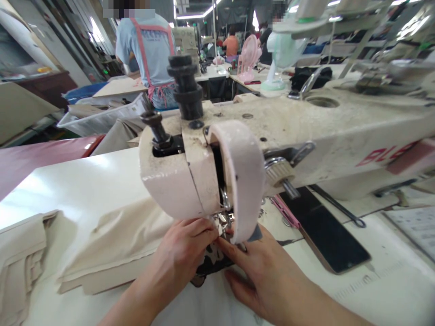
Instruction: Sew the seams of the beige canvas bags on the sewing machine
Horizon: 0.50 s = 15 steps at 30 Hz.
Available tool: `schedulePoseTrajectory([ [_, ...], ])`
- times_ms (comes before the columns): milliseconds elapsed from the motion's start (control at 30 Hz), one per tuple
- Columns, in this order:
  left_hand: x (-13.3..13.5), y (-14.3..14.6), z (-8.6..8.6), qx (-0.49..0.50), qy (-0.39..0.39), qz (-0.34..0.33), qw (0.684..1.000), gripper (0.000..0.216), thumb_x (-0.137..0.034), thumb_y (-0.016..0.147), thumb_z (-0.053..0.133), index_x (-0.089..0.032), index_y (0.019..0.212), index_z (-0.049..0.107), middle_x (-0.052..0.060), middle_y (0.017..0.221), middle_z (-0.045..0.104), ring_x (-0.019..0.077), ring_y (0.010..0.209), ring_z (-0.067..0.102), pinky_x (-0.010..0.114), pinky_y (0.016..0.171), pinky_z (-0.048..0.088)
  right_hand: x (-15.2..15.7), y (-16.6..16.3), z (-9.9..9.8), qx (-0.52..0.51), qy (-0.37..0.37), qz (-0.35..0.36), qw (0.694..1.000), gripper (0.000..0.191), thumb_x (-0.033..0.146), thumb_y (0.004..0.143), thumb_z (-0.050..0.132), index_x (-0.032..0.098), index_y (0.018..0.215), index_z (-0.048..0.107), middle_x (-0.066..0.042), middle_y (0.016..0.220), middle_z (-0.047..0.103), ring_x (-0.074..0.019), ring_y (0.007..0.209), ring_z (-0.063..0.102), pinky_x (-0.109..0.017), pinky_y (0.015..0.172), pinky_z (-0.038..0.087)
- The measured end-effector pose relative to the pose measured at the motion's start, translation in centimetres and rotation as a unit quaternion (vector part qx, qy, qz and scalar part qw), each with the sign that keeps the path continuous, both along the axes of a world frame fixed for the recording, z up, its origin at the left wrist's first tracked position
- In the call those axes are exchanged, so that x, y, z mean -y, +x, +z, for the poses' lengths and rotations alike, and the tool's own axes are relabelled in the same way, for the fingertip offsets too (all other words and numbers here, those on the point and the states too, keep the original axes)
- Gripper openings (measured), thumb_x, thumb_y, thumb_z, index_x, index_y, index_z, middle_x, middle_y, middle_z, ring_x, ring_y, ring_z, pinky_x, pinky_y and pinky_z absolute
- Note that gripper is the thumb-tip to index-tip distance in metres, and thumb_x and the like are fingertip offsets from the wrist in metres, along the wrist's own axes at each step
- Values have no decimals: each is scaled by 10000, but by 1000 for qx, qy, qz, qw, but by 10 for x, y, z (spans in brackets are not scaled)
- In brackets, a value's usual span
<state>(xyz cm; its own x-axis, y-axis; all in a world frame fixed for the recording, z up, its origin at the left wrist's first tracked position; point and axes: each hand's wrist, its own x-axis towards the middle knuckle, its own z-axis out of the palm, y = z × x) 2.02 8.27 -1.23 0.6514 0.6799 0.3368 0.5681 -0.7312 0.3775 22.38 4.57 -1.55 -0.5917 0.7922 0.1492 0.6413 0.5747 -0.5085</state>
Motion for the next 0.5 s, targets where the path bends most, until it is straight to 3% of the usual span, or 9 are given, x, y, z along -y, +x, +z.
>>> schedulePoseTrajectory([
  [100,3,0,1,-28,1,0,1000,241,-122,930,400,-164,908,635,37,809,584,179,768,515,289,665,410,1,2,-1,-15,2,6,1000,500,126,769,541,177,1266,514,-103,1269,525,-279,1194,414,-472,1048,342],
  [233,7,2,-3,8,18,1,1000,241,-119,938,394,-148,963,633,49,850,609,180,800,524,289,699,447,4,6,-4,-65,11,-8,998,529,61,781,498,203,1290,492,-82,1248,528,-257,1180,425,-445,1029,368],
  [500,9,5,-9,28,35,20,999,279,-182,969,393,-132,920,663,82,899,668,197,851,576,302,716,504,3,5,-2,-43,-4,-18,999,628,46,741,497,225,1341,453,-64,1302,504,-258,1196,415,-455,1050,354],
])
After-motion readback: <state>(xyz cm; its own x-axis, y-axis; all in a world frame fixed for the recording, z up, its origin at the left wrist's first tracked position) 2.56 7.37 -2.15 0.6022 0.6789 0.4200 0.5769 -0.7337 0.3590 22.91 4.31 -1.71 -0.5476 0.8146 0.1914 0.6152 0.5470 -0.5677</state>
